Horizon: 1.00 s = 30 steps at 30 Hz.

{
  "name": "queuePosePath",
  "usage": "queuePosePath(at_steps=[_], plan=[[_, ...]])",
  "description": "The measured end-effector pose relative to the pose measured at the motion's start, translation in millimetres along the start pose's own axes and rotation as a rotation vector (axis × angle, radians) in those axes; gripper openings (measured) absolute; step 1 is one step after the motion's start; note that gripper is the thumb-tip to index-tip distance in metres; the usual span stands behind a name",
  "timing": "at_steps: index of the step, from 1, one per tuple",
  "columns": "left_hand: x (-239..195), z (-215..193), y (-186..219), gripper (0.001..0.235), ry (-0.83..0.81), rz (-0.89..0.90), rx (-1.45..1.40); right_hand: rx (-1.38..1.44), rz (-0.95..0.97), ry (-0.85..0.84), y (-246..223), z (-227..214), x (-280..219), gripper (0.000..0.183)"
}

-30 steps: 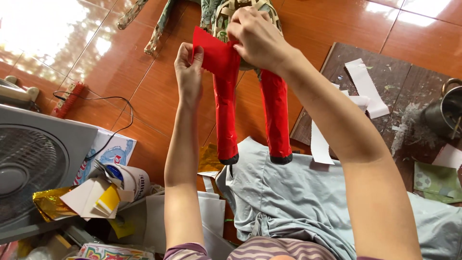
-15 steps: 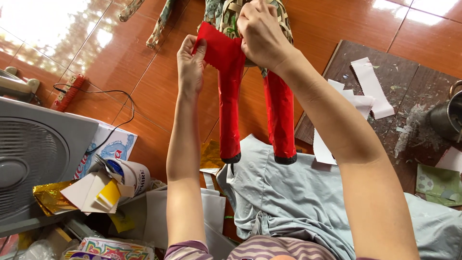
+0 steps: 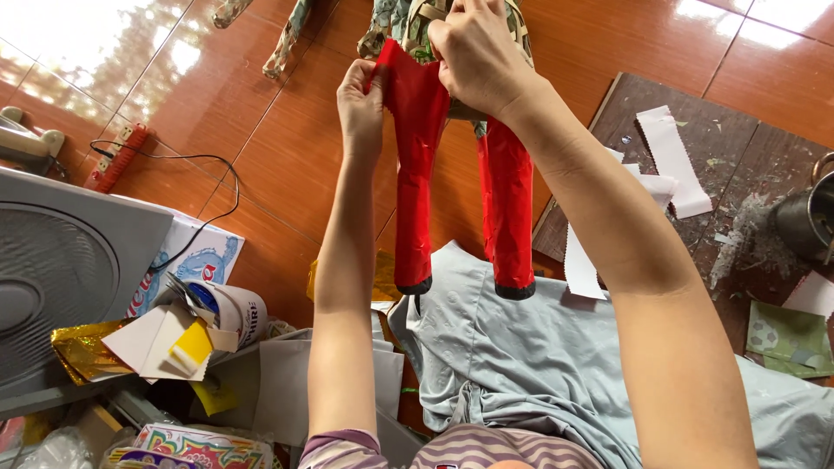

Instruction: Applying colored paper strips onto a bamboo animal craft frame using glue and a brush.

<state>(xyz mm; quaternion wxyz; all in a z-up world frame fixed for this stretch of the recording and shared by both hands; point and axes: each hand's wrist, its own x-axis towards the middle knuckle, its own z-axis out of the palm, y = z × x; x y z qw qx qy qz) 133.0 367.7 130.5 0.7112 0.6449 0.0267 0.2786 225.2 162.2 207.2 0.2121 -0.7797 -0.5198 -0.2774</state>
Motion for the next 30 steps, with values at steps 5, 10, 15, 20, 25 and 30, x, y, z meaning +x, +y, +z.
queuePosePath(at_steps=[5, 10, 15, 20, 25, 30], plan=[[1, 5, -13, 0.012, 0.061, -0.034, -0.027, 0.032, 0.010, -0.029, 4, 0, 0, 0.008], [2, 8, -16, 0.016, 0.104, -0.078, -0.068, 0.093, 0.024, -0.106, 7, 6, 0, 0.005], [8, -2, -34, 0.016, 0.060, -0.001, 0.096, 0.047, -0.033, -0.022, 0, 3, 2, 0.007], [21, -13, -45, 0.004, 0.088, 0.152, 0.478, 0.054, -0.040, 0.017, -1, 4, 2, 0.008], [23, -6, -31, 0.012, 0.157, 0.239, 0.611, 0.088, -0.021, 0.006, -2, 8, 3, 0.008], [-7, 3, 1, 0.024, 0.051, 0.376, 0.549, 0.023, -0.065, 0.122, -5, 4, 4, 0.009]])
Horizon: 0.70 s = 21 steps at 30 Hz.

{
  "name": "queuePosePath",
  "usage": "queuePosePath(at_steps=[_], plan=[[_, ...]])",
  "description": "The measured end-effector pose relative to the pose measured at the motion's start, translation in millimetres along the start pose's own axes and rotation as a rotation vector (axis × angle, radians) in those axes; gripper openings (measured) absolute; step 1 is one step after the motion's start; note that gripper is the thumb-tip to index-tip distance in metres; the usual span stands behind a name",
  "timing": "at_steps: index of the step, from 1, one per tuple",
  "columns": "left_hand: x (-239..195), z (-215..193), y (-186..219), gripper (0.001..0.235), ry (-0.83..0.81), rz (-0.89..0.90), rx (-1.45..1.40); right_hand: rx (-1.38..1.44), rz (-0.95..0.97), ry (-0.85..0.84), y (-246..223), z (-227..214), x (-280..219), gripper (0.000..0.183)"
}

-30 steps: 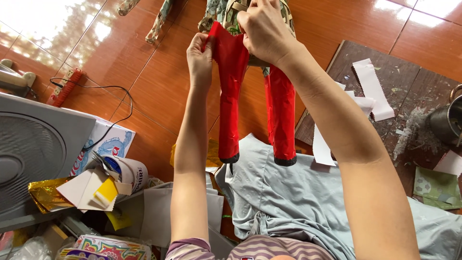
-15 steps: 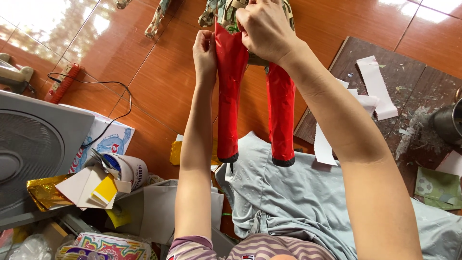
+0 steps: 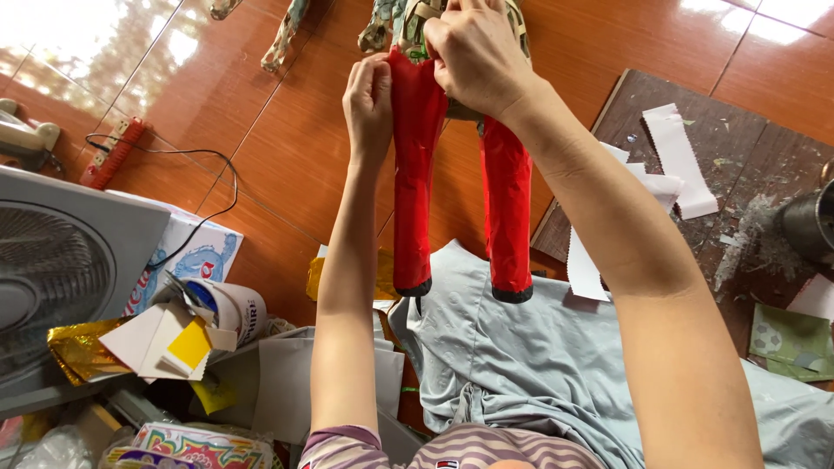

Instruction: Applying colored paper strips onto a bamboo animal craft frame using glue and a brush.

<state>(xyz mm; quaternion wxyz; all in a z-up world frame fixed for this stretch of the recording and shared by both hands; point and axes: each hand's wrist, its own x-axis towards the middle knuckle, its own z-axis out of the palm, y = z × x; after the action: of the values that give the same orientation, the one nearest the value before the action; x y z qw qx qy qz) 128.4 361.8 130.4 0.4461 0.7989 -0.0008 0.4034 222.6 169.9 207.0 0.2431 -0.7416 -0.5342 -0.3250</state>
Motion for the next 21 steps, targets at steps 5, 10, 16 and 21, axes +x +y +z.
queuePosePath(at_steps=[5, 10, 16, 21], plan=[[5, -6, -14, 0.034, -0.095, -0.201, -0.152, 0.047, 0.038, -0.090, 1, 7, -2, 0.005], [17, 3, -41, 0.033, -0.156, -0.304, -0.473, 0.007, -0.009, 0.022, -3, 2, 4, 0.009], [29, 7, -43, 0.024, -0.210, -0.517, -0.780, 0.204, 0.130, -0.153, -2, -2, 9, 0.013], [31, 5, -31, 0.029, -0.146, -0.578, -0.669, 0.042, 0.015, 0.052, -9, 5, 7, 0.025]])
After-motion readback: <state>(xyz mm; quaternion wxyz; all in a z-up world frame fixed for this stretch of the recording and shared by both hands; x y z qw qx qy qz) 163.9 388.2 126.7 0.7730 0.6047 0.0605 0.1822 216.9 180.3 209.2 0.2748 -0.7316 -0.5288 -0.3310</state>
